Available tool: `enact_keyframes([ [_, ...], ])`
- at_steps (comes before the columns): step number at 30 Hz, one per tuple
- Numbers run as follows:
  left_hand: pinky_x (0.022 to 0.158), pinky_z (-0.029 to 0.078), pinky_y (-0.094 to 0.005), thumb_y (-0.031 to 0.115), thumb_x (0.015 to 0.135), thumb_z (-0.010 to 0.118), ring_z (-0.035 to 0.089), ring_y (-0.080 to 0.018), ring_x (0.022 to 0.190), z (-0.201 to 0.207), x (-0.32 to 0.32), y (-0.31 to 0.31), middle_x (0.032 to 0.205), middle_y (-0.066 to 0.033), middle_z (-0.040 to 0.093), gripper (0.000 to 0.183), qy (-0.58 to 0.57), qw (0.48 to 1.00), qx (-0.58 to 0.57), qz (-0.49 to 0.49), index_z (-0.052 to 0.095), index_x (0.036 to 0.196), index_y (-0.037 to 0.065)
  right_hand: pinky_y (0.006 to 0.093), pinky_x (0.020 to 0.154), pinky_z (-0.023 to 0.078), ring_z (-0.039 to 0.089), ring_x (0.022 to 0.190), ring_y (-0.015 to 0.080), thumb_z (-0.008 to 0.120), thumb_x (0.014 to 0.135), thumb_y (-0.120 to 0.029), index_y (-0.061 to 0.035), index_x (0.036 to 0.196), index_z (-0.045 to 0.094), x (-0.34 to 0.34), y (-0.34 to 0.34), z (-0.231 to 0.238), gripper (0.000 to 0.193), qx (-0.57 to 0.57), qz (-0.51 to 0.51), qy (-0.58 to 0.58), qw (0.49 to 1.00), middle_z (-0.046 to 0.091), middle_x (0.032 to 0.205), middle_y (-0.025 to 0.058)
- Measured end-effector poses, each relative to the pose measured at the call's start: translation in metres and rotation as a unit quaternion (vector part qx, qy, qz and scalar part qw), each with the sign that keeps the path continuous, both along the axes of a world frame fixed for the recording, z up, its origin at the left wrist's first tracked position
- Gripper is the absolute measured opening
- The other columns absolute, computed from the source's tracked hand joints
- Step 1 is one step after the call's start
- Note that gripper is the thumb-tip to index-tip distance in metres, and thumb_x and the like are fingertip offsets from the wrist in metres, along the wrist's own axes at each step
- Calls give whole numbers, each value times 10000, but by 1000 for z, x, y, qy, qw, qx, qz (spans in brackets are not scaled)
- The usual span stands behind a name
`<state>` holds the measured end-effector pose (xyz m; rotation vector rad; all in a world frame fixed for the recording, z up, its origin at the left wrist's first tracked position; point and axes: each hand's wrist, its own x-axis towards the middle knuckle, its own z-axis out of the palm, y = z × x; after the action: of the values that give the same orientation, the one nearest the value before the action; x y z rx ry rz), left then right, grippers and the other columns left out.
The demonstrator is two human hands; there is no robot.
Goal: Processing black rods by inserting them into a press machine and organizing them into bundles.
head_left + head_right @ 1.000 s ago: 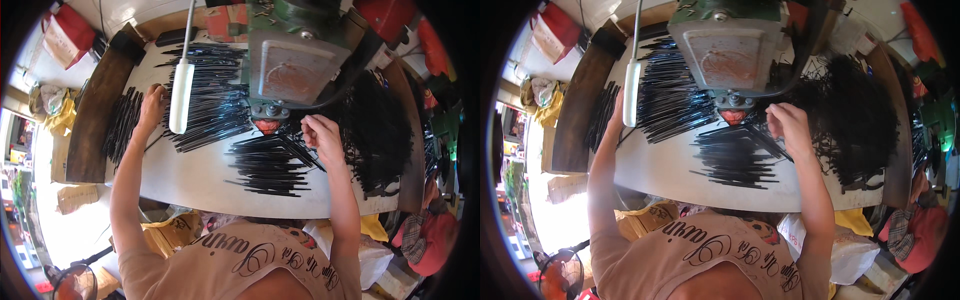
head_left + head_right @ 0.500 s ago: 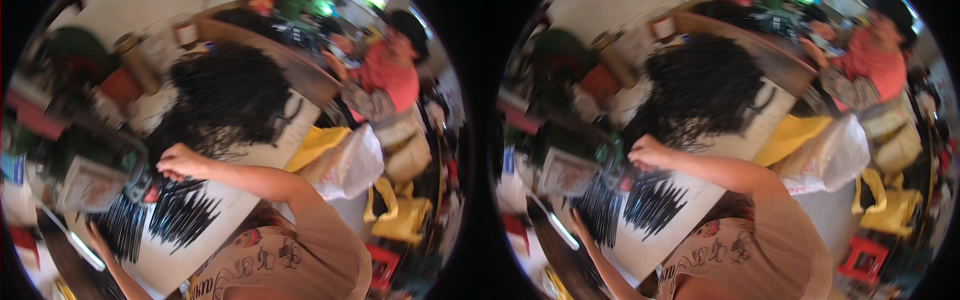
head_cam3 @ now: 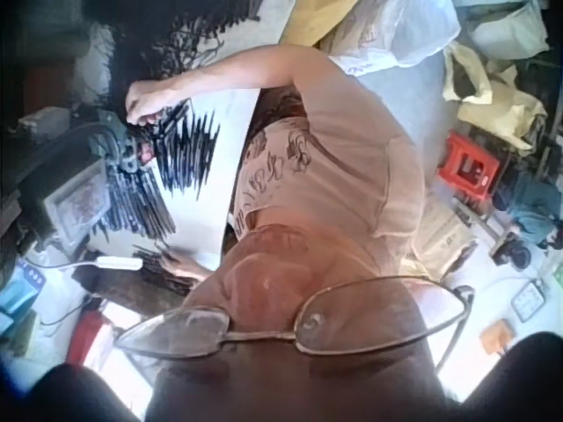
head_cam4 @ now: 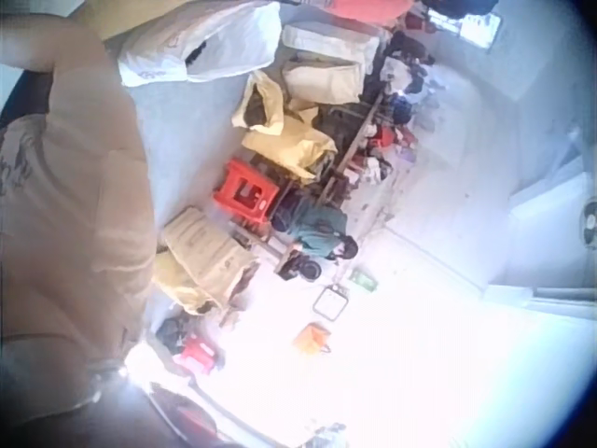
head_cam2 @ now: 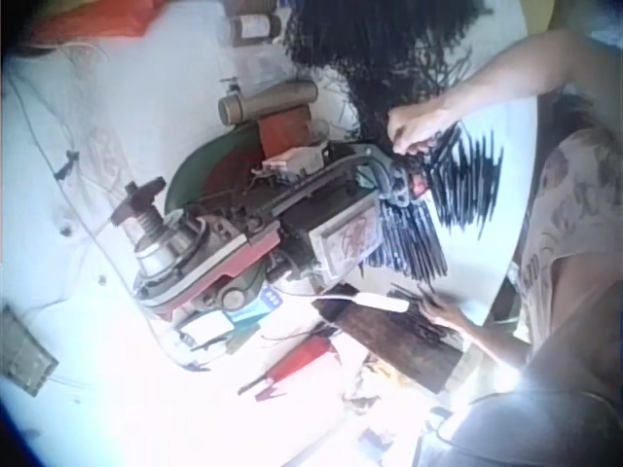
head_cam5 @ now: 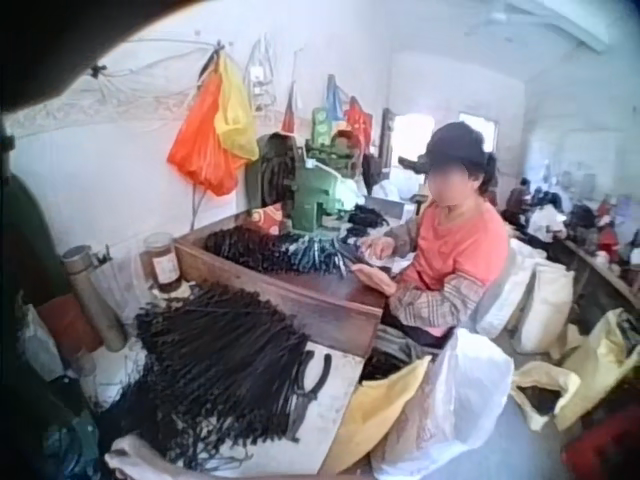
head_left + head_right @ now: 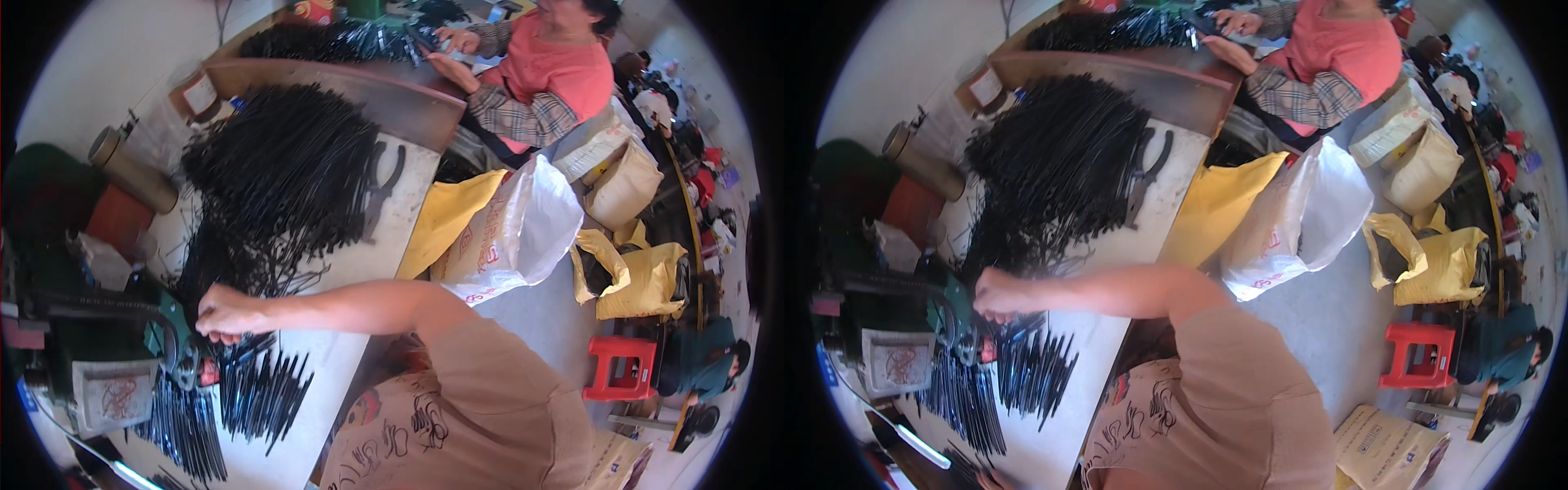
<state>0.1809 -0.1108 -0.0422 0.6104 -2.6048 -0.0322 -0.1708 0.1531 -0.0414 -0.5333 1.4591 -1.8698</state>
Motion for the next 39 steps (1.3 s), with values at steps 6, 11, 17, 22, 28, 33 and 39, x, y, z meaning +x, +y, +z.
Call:
enact_keyframes([
  [6, 773, 459, -395, 242, 818, 604, 578, -295, 857, -14, 30, -13, 965, -159, 591, 241, 56, 982, -182, -4, 601, 917, 22, 247, 338, 398, 515, 424, 130, 523, 789, -89, 58, 701, 557, 1, 2, 2, 174, 29, -15, -10, 999, 549, 588, 86],
  [11, 695, 366, -488, 326, 816, 507, 465, -355, 857, -29, 55, -60, 905, -174, 477, 290, -36, 959, -161, 229, 500, 839, 37, 249, 334, 387, 503, 413, 128, 517, 783, -83, 59, 702, 560, 1, 3, 2, 169, 28, -24, 6, 999, 544, 584, 85],
  [17, 593, 363, -458, 279, 732, 529, 454, -342, 747, -32, 63, -101, 812, -150, 453, 251, -108, 909, -269, 300, 511, 820, 44, 246, 323, 376, 502, 403, 127, 519, 777, -75, 63, 684, 560, 1, 4, 4, 171, 32, -39, 17, 999, 541, 573, 86],
  [22, 614, 371, -473, 353, 801, 490, 464, -347, 775, -27, 66, -101, 863, -167, 484, 332, -51, 948, -144, 278, 528, 846, 27, 268, 337, 395, 509, 396, 138, 507, 788, -84, 65, 681, 556, 1, 4, 4, 190, 26, -38, 39, 998, 532, 562, 87],
  [28, 674, 478, -383, 192, 815, 604, 581, -284, 750, 21, -12, -2, 847, -155, 601, 198, 88, 980, -125, 125, 605, 870, 2, 406, 583, 489, 606, 671, 331, 539, 721, -44, 37, 844, 566, 10, 3, 2, 150, 213, -78, 499, 836, 576, 888, 214],
  [33, 649, 489, -381, 205, 794, 629, 586, -291, 738, 54, -103, 112, 848, -188, 598, 320, 26, 988, 147, -27, 579, 983, -49, 405, 541, 483, 593, 636, 331, 539, 715, -79, 72, 796, 550, 11, 3, -16, 172, 247, -58, 614, 747, 525, 922, 214],
  [39, 606, 387, -403, -4, 758, 526, 491, -324, 701, 19, -163, 128, 770, -169, 482, 133, -51, 964, 108, -236, 538, 882, -52, 372, 503, 481, 597, 613, 284, 534, 709, -90, 73, 774, 550, 15, 4, -12, 176, 256, -53, 662, 703, 521, 885, 200],
])
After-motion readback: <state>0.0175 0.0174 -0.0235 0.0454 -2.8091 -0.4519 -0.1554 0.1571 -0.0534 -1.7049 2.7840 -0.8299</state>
